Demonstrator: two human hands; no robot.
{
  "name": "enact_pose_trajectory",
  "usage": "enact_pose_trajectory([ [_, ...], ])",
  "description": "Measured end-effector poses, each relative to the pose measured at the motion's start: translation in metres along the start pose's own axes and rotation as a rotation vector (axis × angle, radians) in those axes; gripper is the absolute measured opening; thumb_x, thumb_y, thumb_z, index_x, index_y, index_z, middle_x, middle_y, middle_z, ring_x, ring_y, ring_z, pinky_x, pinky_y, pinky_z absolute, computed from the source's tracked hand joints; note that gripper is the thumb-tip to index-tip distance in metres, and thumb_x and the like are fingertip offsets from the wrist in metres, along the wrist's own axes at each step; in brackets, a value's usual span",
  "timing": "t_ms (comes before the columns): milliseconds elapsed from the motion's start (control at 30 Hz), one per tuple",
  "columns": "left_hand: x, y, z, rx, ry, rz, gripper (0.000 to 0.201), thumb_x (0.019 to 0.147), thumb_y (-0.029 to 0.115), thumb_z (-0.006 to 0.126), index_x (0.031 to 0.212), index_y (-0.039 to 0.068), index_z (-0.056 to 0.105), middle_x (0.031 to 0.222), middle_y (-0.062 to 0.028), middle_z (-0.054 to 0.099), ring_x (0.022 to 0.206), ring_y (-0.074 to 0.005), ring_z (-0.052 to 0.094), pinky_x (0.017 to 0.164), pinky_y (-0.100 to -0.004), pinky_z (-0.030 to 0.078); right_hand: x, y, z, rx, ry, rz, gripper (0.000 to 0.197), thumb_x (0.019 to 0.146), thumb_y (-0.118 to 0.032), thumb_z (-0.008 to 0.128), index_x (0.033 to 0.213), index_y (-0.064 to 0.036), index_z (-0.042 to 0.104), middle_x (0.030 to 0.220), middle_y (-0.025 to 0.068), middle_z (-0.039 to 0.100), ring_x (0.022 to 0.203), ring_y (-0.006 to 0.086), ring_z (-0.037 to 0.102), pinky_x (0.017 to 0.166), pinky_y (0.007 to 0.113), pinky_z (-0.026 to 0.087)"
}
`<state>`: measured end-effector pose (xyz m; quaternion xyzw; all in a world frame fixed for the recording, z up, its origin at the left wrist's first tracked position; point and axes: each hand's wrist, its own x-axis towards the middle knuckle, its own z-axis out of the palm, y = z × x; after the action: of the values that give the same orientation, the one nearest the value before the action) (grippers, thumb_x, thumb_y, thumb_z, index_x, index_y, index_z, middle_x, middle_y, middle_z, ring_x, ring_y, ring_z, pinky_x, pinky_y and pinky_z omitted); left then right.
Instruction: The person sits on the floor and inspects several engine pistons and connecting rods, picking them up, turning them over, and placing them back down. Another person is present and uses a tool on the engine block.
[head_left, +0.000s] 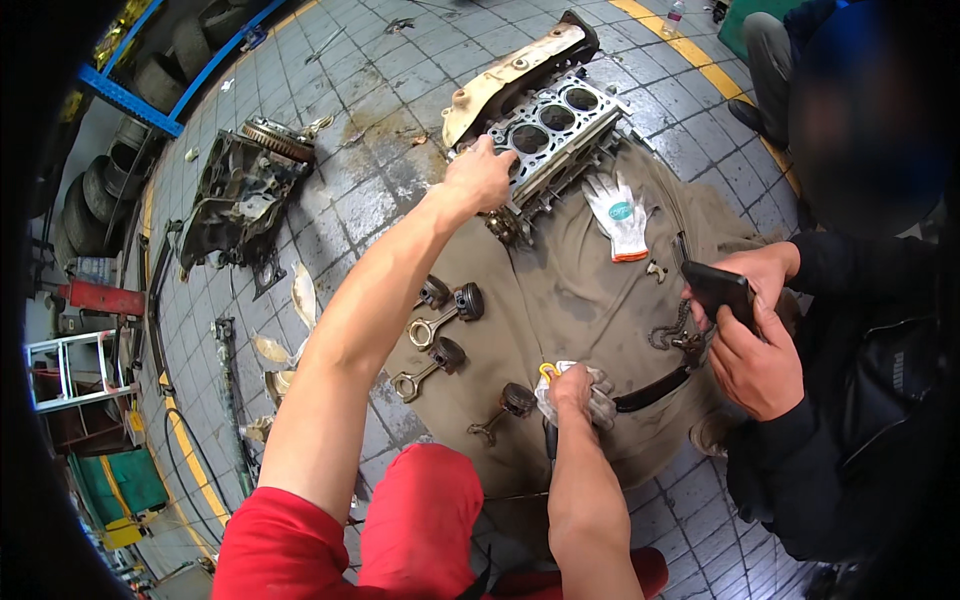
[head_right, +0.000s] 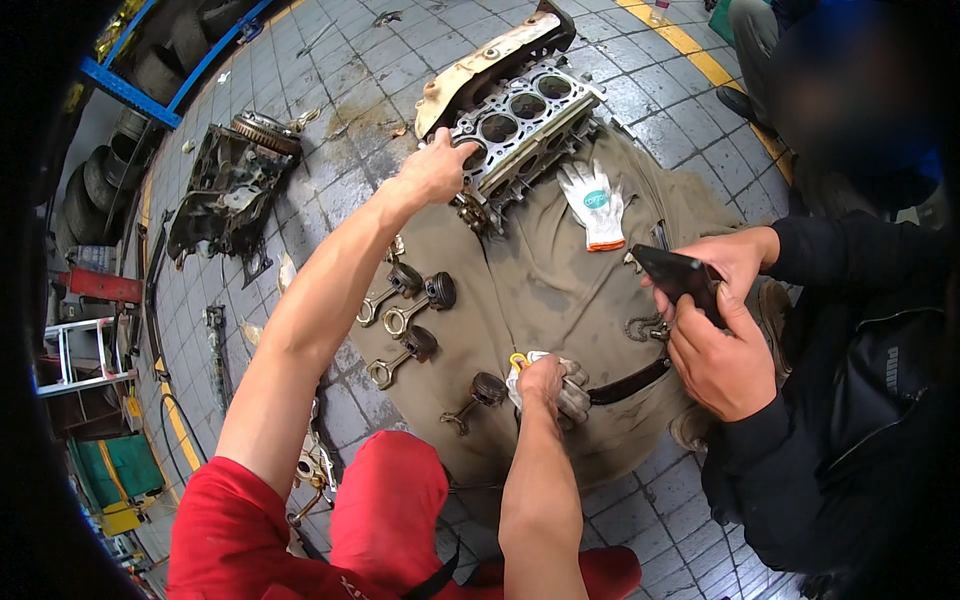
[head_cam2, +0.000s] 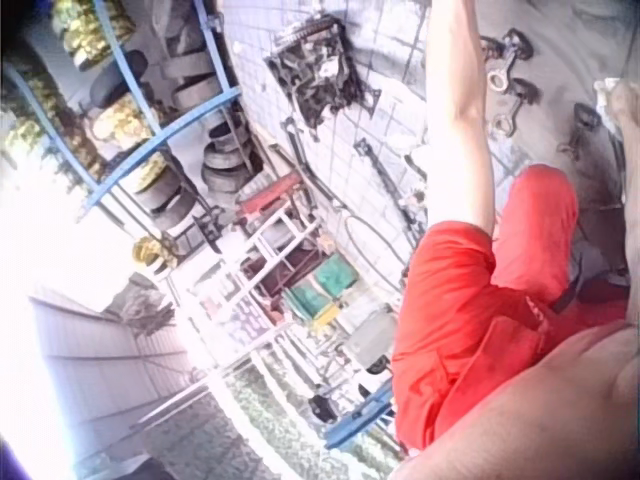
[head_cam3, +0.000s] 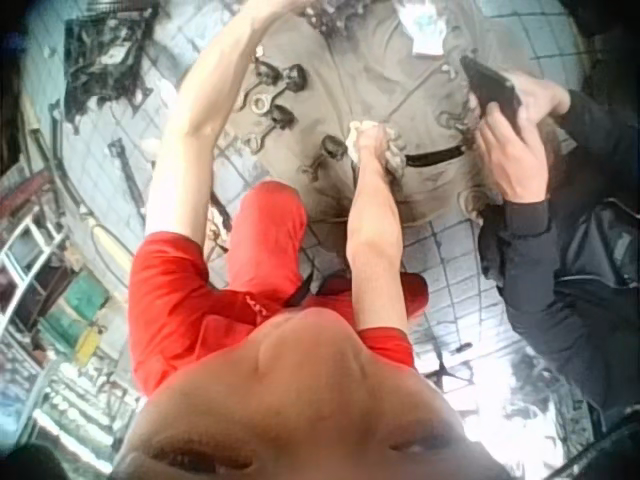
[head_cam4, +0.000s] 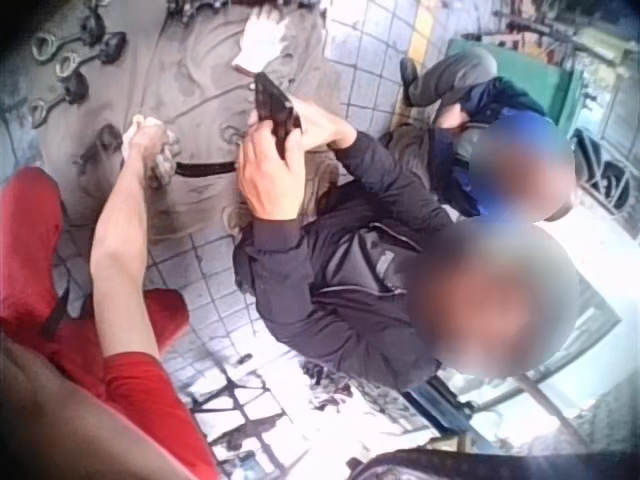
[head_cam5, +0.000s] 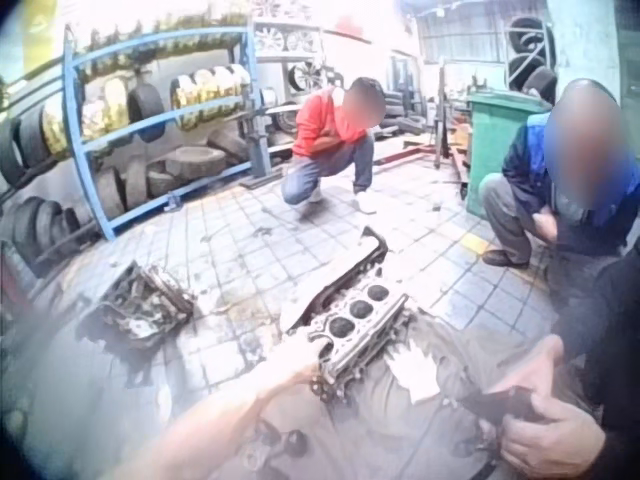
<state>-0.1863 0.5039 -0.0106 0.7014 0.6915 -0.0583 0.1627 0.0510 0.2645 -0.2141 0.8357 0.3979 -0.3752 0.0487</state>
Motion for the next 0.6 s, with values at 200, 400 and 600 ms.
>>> enact_pose_trajectory([
  [200, 0.062, 0.031, 0.003, 0.049, 0.002, 0.054, 0.071, 0.093, 0.008, 0.057, 0.161, 0.02, 0.044, 0.149, -0.0263, 0.044, 0.126, -0.0445, 0.064, 0.101, -0.05, 0.057, 0.007, -0.003, 0.002, 0.006, -0.047, 0.01, 0.058, 0.087, -0.035, 0.089, 0.126, 0.0022, 0.068, 0.131, 0.0306, 0.066, 0.118, 0.0447, 0.068, 0.099, 0.05, 0.057],
  [400, 0.097, 0.047, -0.002, -0.034, 0.096, 0.012, 0.05, 0.097, 0.009, 0.056, 0.148, 0.01, 0.054, 0.145, -0.0273, 0.047, 0.119, -0.0476, 0.067, 0.101, -0.0543, 0.057, 0.009, -0.001, 0.012, -0.028, -0.031, -0.033, 0.059, 0.085, -0.033, 0.09, 0.127, 0.0021, 0.067, 0.131, 0.0309, 0.066, 0.117, 0.0454, 0.069, 0.098, 0.05, 0.059],
  [600, -0.069, 0.107, 0.051, -0.172, 0.174, 0.365, 0.049, 0.093, 0.008, 0.059, 0.142, 0.004, 0.054, 0.119, -0.0274, 0.059, 0.099, -0.0437, 0.07, 0.08, -0.055, 0.061, 0.011, 0.008, 0.0, 0.006, -0.032, 0.012, 0.057, 0.086, -0.035, 0.089, 0.123, 0.0031, 0.069, 0.127, 0.0319, 0.069, 0.116, 0.0456, 0.069, 0.096, 0.052, 0.058],
])
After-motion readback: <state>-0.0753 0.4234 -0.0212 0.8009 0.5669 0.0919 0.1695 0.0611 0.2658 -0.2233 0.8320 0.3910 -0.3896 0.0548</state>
